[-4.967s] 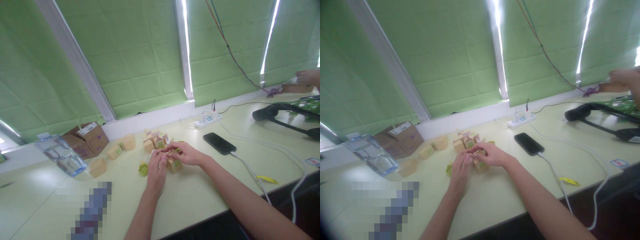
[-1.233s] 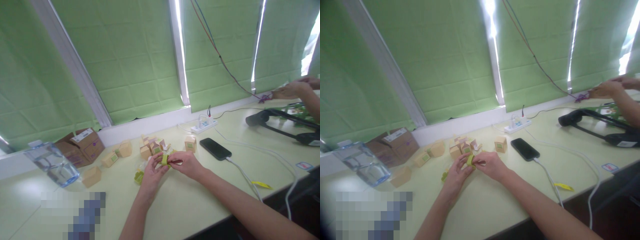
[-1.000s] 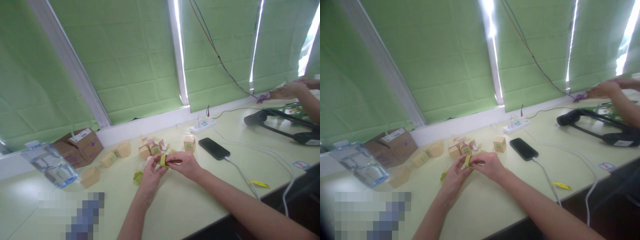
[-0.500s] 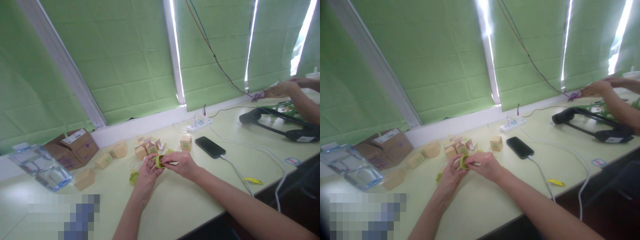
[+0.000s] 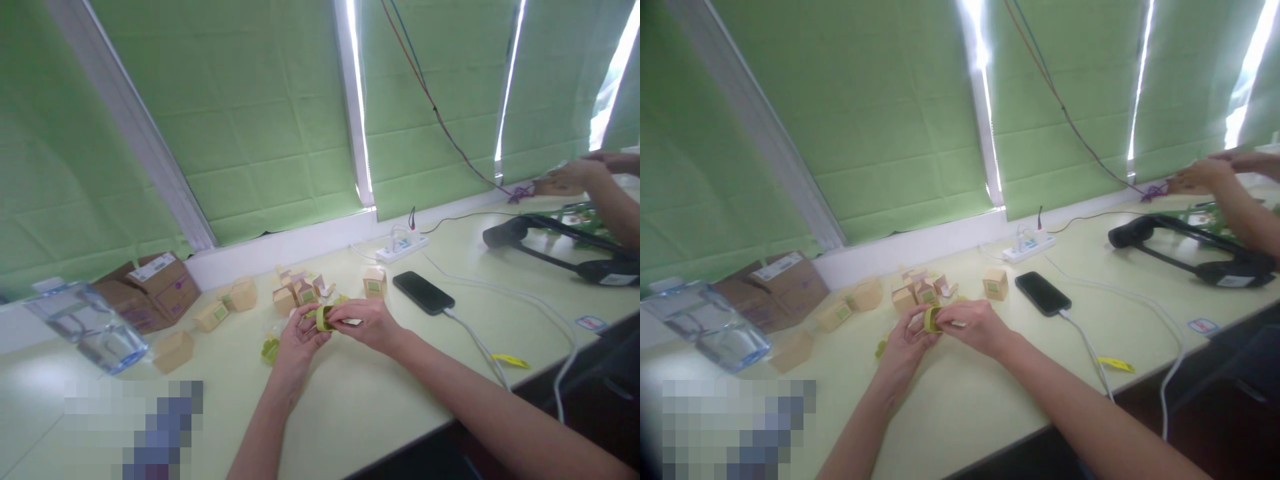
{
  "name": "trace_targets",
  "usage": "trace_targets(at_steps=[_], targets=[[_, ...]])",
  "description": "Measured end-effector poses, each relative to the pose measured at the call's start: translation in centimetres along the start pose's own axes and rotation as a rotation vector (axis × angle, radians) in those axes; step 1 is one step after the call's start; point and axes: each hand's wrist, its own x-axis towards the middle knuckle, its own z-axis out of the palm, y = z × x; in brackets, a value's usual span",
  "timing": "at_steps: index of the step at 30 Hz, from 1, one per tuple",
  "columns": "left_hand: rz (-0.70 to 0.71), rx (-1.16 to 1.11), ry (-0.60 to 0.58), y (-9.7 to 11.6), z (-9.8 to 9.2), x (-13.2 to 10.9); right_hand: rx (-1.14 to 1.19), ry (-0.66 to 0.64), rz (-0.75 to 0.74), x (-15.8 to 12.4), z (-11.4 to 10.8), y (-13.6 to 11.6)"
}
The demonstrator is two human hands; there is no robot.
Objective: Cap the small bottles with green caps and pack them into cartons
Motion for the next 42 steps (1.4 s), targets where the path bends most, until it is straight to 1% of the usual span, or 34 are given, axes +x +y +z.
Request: trace_targets(at_steps=[5, 11, 16, 20, 23, 27, 30, 33, 38, 42], targets=[[0.000, 0.029, -0.003, 0.0, 0.0, 0.0, -0.019, -0.018, -0.001, -0.1, 0.1, 0.0], [-0.015, 0.053, 0.010, 0.4, 0.4, -0.3, -0.023, -0.110, -0.051, -0.2, -0.2, 0.3], [-0.034, 0.062, 0.021, 0.7, 0.8, -0.5, -0.007, -0.127, -0.048, -0.4, -0.1, 0.5], [-0.044, 0.044, 0.034, 0.7, 0.9, -0.6, -0.012, -0.116, -0.013, -0.3, 0.1, 0.4], [-0.068, -0.030, 0.025, 0.8, 1.1, -0.7, -0.011, -0.101, -0.017, 0.0, -0.2, 0.2], [-0.116, -0.199, 0.067, 1.2, 1.6, -0.9, 0.012, -0.038, 0.005, 0.3, -0.7, 0.2], [-0.181, -0.194, 0.089, 1.3, 1.7, -0.9, 0.043, 0.006, 0.037, 0.1, -0.8, 0.5], [-0.231, -0.156, 0.054, 1.0, 1.5, -0.8, 0.087, 0.015, 0.079, 0.0, -0.6, 0.5], [-0.250, -0.134, 0.016, 0.3, 1.2, -0.6, 0.103, -0.028, 0.074, 0.0, -0.4, 0.1], [-0.242, -0.165, -0.017, 0.2, 1.1, -0.7, 0.094, -0.035, 0.078, -0.1, -0.2, 0.2]])
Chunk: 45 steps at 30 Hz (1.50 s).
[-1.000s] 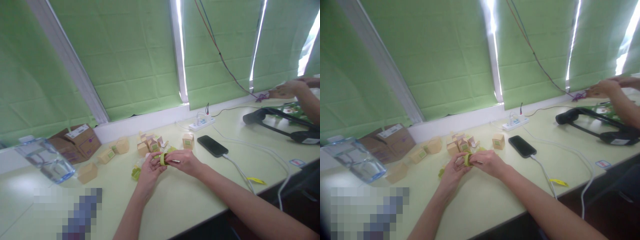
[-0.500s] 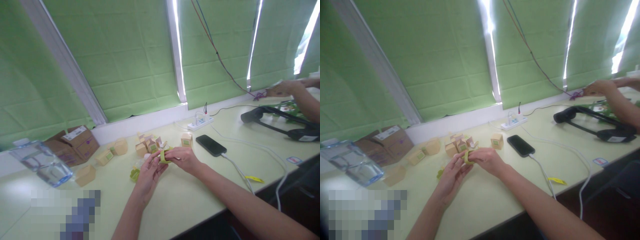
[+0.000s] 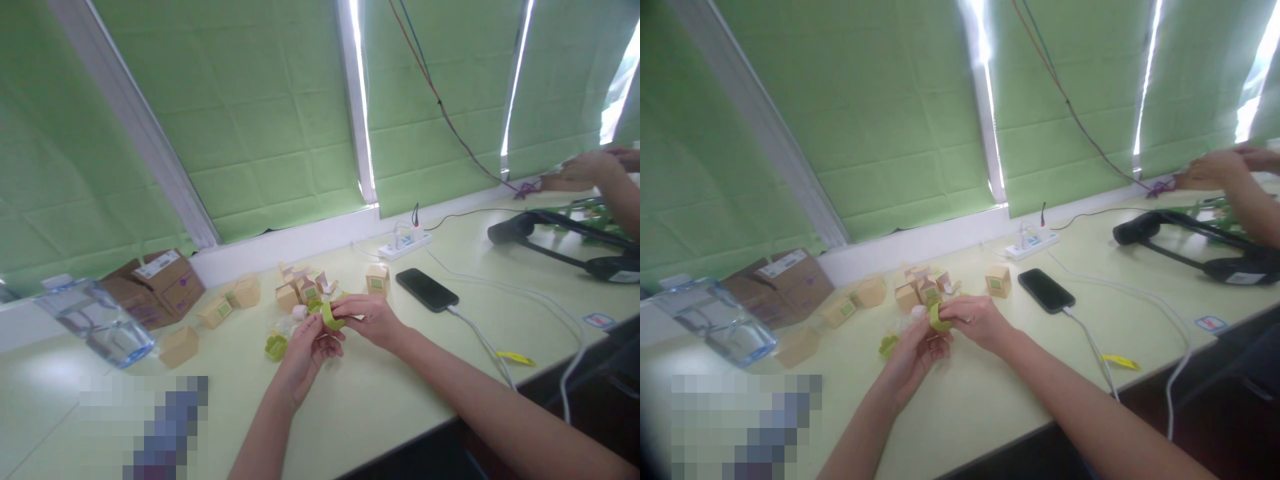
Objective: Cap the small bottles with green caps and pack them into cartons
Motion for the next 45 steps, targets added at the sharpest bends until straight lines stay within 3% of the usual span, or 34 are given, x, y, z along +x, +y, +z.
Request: trace_targets(at_steps=[8, 14, 16, 22, 26, 31, 45], targets=[[0.050, -0.003, 0.020, -0.1, -0.4, 0.5, 0.051, -0.003, 0.056, 0.1, -0.4, 0.1], [0.124, -0.042, 0.020, -0.2, -0.9, 0.6, 0.052, 0.118, 0.285, 0.1, -1.2, 0.3], [0.118, -0.041, 0.009, -0.1, -0.8, 0.5, 0.001, 0.079, 0.319, 0.0, -1.2, 0.5], [0.074, 0.004, -0.052, -0.4, -0.6, 0.3, -0.080, -0.203, 0.308, -0.1, -0.8, 0.4], [0.054, 0.076, -0.107, -0.6, -0.6, 0.3, -0.039, -0.292, 0.372, -0.4, -0.5, 0.4], [0.045, 0.142, -0.100, -0.7, -0.5, 0.4, -0.018, -0.310, 0.425, -0.6, -0.5, 0.7], [0.213, 0.181, -0.029, -0.3, -0.5, 0.9, 0.190, -0.264, 0.503, -0.6, -0.4, 1.2]])
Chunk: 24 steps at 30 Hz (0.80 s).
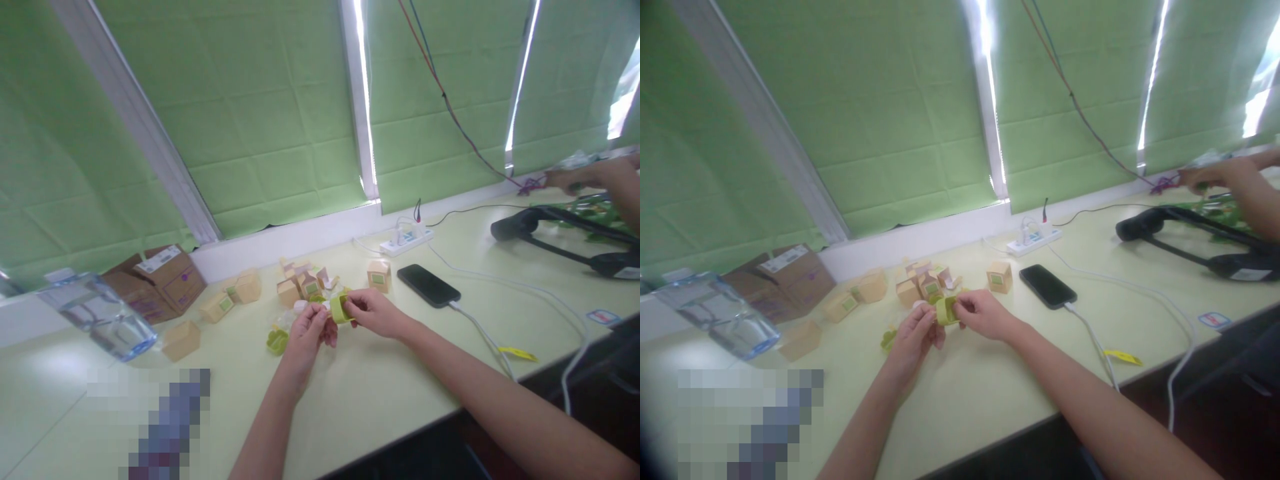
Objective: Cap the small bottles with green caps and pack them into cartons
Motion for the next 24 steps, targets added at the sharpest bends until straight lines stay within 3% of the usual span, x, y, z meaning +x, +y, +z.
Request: trace_targets(at_steps=[5, 11, 19, 24], targets=[[0.054, 0.030, 0.034, 0.0, -0.4, 0.0, 0.063, -0.009, 0.029, 0.0, 0.0, -0.1], [-0.029, 0.126, 0.006, 0.3, -0.8, -0.3, -0.131, 0.010, 0.016, -0.2, -0.4, -0.3], [-0.069, 0.138, 0.161, 0.5, -0.3, -0.3, -0.303, 0.026, -0.002, 0.1, -0.6, 0.1], [-0.146, 0.143, 0.049, 0.0, 0.8, -0.6, -0.371, 0.018, 0.018, -0.1, -0.5, 0.3]])
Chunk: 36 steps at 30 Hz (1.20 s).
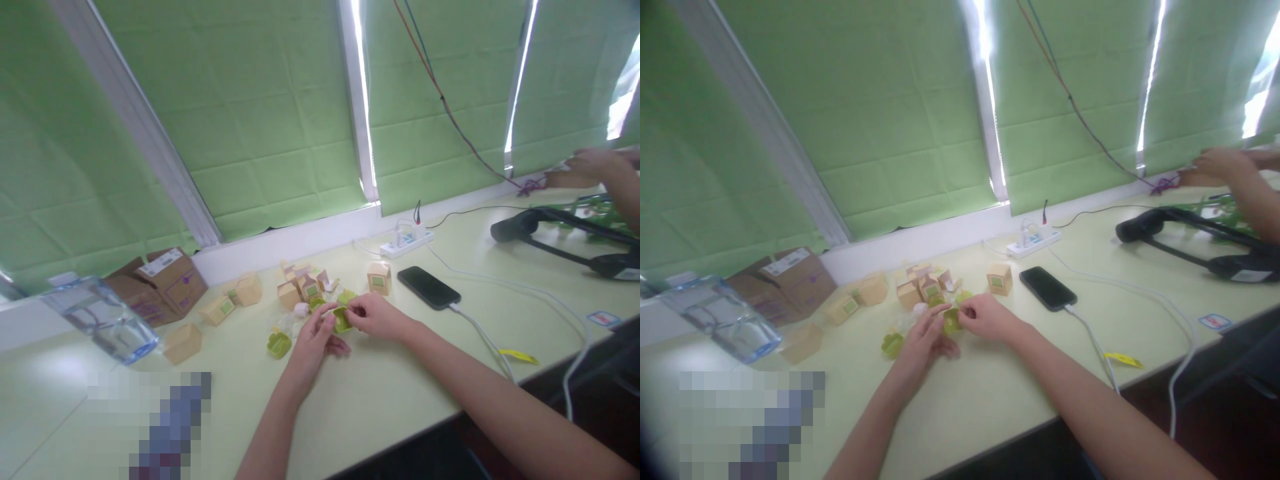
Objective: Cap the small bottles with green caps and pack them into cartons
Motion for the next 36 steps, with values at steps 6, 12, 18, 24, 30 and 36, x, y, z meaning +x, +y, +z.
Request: trace_targets(at_steps=[6, 12, 18, 24, 30, 36], targets=[[0.013, 0.051, -0.063, -0.6, 0.2, 0.0, -0.029, -0.024, 0.016, -0.2, 0.2, 0.0], [0.011, 0.075, -0.033, -0.5, -0.2, 0.0, -0.031, -0.048, 0.023, 0.0, -0.6, 0.1], [0.003, -0.017, 0.004, -0.4, -0.3, 0.1, -0.161, 0.252, 0.185, -0.2, -3.7, 1.7], [0.027, -0.232, 0.044, 0.2, -0.4, 0.2, -0.221, 0.177, 0.275, -0.3, -3.8, 2.6], [0.121, -0.459, 0.174, 0.5, -0.7, 0.3, -0.117, 0.053, 0.247, -0.2, -2.9, 2.6], [0.093, -0.605, 0.195, 1.2, -1.0, 0.1, -0.075, 0.041, 0.199, -0.1, -2.4, 2.7]])
